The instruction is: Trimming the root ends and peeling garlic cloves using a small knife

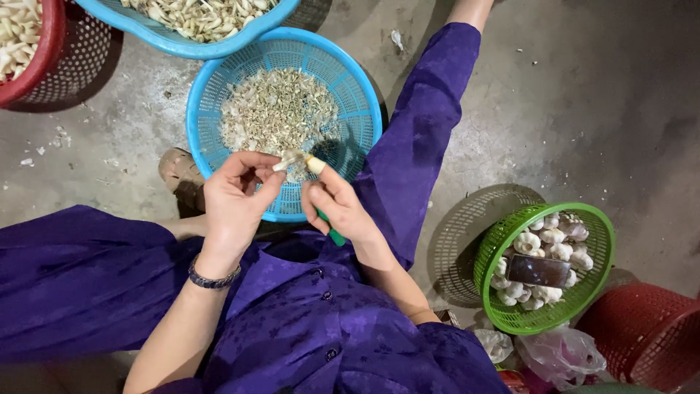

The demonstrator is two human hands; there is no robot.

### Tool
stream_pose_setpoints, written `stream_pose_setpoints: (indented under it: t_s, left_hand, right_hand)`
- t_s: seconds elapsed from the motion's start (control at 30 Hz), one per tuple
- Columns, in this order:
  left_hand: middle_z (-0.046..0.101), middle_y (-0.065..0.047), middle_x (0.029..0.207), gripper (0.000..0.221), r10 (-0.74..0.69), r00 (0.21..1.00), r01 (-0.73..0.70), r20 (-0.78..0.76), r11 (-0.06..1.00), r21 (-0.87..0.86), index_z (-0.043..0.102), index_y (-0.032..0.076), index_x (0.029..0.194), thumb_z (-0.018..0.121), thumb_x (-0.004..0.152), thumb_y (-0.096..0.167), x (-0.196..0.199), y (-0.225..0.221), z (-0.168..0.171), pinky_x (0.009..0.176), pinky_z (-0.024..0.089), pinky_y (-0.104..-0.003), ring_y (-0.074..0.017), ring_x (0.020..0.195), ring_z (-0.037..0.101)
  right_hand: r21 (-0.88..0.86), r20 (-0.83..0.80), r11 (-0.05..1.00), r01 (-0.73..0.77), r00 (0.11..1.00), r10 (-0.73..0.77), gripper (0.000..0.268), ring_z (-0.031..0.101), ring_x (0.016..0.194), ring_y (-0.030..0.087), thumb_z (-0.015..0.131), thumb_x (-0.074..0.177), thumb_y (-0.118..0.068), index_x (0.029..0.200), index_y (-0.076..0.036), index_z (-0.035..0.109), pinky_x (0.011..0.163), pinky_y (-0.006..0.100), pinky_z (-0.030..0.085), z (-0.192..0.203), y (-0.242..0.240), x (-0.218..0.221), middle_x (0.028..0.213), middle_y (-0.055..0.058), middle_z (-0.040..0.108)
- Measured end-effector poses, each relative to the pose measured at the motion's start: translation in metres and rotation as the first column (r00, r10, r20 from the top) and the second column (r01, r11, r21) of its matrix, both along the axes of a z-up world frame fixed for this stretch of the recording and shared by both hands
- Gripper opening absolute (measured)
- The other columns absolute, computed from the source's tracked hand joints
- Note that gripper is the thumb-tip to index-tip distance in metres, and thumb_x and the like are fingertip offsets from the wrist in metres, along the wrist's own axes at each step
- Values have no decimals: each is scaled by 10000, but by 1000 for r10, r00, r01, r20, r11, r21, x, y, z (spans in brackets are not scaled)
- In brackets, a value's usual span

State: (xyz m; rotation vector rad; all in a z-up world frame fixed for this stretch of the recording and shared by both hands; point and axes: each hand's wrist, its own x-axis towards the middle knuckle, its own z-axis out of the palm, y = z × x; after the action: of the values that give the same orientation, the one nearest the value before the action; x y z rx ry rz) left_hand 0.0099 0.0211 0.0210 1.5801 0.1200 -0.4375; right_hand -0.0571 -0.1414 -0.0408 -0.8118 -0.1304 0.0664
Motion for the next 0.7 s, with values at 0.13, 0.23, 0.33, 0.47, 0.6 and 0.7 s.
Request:
stream_pose_setpoints:
  t_s: [0.13,0.23,0.33,0.47,0.6,0.7]
  left_hand:
    - [662,-31,842,240,6,999,-5,51,1000,-27,724,20,1069,811,861,-61,0,-2,2,812,535,-217,-42,808,567]
    - [649,-37,847,242,28,996,-27,91,1000,-8,713,27,1068,798,866,-75,0,-1,1,820,538,-243,-57,827,561]
    - [662,-55,884,232,11,995,-8,100,999,-34,700,29,1069,795,884,-74,1,1,0,835,535,-252,-74,852,587]
    - [732,-154,1008,241,17,978,-92,-210,931,-353,669,-16,1206,683,966,2,2,2,0,847,611,-281,-153,903,711]
    - [727,-142,925,215,60,977,-128,-206,933,-337,689,-34,1130,729,919,-47,-1,-2,-5,790,607,-261,-152,841,711]
    - [705,-56,905,227,75,995,-85,-62,978,-191,700,12,1091,778,891,-61,-4,3,-13,802,563,-220,-57,831,641]
  right_hand:
    - [127,-2,992,24,1000,-24,534,516,388,105,354,1097,21,1610,-118,310,377,207,497,2,-1,0,701,132,560]
    - [134,2,991,-26,1000,26,572,495,391,79,399,1100,-15,1639,-48,208,382,207,496,11,0,3,732,122,581]
    - [165,15,986,-37,999,35,552,502,376,104,359,1093,26,1624,-97,278,371,210,509,5,3,1,706,131,561]
    - [237,-10,970,-56,998,60,530,480,383,83,346,1093,21,1612,-79,305,362,200,490,0,0,1,714,122,548]
    - [184,-6,979,-89,996,91,560,494,400,79,356,1101,15,1638,-98,245,394,192,497,0,0,-3,727,116,557]
    - [80,27,990,-117,993,116,589,514,374,111,432,1072,11,1622,-49,228,357,208,491,13,5,5,717,136,578]
